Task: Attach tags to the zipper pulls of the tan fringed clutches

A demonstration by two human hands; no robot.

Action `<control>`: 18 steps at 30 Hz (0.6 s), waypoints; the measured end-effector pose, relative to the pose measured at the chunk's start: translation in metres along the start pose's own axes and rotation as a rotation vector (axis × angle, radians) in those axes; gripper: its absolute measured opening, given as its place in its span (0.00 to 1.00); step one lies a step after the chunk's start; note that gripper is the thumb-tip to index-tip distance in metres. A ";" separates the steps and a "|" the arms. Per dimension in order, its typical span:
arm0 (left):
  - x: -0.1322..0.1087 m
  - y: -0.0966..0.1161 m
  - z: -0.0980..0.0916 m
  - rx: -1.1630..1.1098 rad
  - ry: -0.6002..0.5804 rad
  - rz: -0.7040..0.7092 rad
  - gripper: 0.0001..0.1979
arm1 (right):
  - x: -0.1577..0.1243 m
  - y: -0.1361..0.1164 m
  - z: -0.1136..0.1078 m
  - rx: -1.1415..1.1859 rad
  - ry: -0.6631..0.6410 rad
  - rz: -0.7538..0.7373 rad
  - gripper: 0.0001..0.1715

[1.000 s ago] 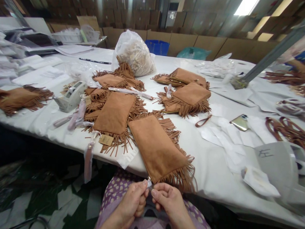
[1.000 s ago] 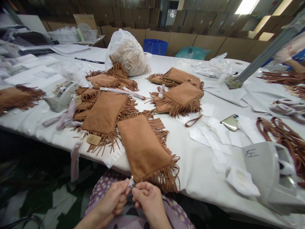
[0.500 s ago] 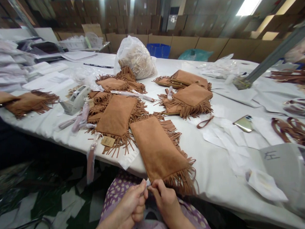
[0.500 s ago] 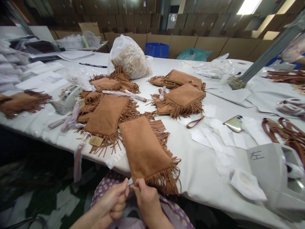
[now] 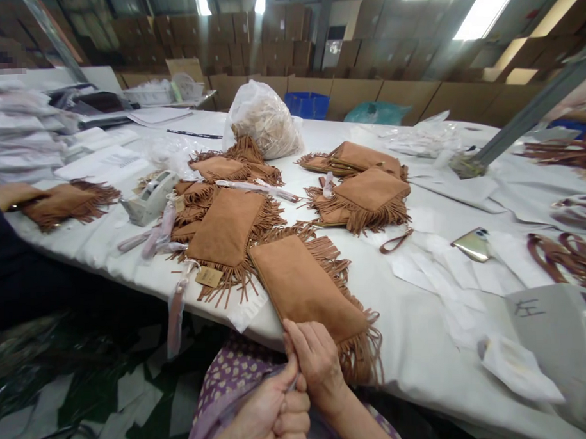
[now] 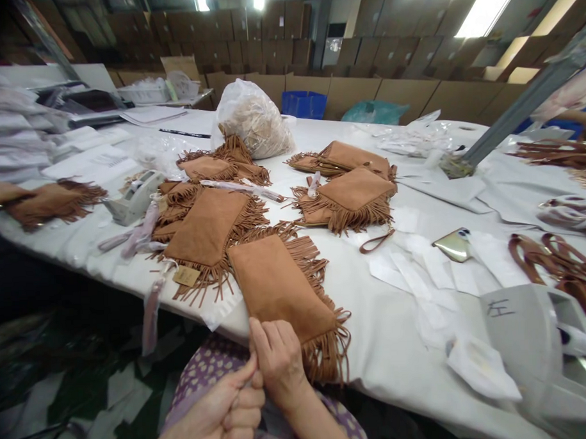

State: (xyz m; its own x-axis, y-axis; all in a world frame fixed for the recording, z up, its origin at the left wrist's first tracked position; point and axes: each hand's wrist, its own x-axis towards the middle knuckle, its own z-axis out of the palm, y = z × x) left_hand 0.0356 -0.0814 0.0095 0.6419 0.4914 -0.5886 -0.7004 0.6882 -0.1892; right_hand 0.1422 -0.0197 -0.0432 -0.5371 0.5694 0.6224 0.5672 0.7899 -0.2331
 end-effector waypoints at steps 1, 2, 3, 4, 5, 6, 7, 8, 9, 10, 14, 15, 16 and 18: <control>0.000 0.001 0.002 0.000 -0.025 0.002 0.32 | 0.000 0.000 0.002 0.006 0.005 0.020 0.17; 0.000 0.002 0.002 0.011 -0.025 0.008 0.32 | -0.001 -0.001 0.003 0.006 -0.007 0.040 0.18; 0.000 0.004 0.000 0.036 -0.002 0.016 0.32 | -0.002 -0.002 0.001 0.008 -0.046 0.052 0.19; 0.000 0.006 -0.004 0.080 0.043 0.023 0.33 | -0.004 -0.002 -0.004 0.019 -0.111 0.051 0.19; 0.001 0.008 -0.011 0.149 0.098 0.042 0.33 | -0.006 0.000 -0.012 0.046 -0.194 0.034 0.20; 0.001 0.010 -0.019 0.244 0.153 0.073 0.34 | -0.008 0.003 -0.023 0.085 -0.282 0.013 0.23; 0.001 0.012 -0.029 0.356 0.207 0.119 0.36 | -0.010 0.009 -0.035 0.128 -0.344 0.000 0.25; 0.000 0.014 -0.039 0.480 0.258 0.180 0.38 | -0.013 0.018 -0.047 0.162 -0.367 0.013 0.27; -0.001 0.015 -0.049 0.619 0.300 0.261 0.40 | -0.015 0.029 -0.058 0.170 -0.341 0.067 0.28; -0.002 0.016 -0.057 0.757 0.332 0.353 0.40 | -0.017 0.042 -0.067 0.152 -0.272 0.149 0.26; 0.003 0.020 -0.066 1.128 0.427 0.682 0.34 | -0.027 0.090 -0.069 -0.037 -0.015 0.441 0.22; 0.008 0.021 -0.064 1.148 0.450 0.769 0.33 | -0.030 0.096 -0.063 -0.060 0.000 0.453 0.22; 0.015 0.023 -0.061 1.140 0.472 0.856 0.33 | -0.033 0.099 -0.055 -0.069 0.002 0.441 0.22; 0.030 0.027 -0.053 1.089 0.483 0.990 0.38 | -0.040 0.098 -0.039 -0.075 0.024 0.373 0.23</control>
State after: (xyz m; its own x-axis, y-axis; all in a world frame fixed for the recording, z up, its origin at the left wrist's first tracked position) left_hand 0.0195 -0.0766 -0.0548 -0.2332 0.9039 -0.3586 -0.0746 0.3511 0.9334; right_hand 0.2437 0.0262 -0.0618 -0.2710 0.8086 0.5223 0.7659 0.5097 -0.3918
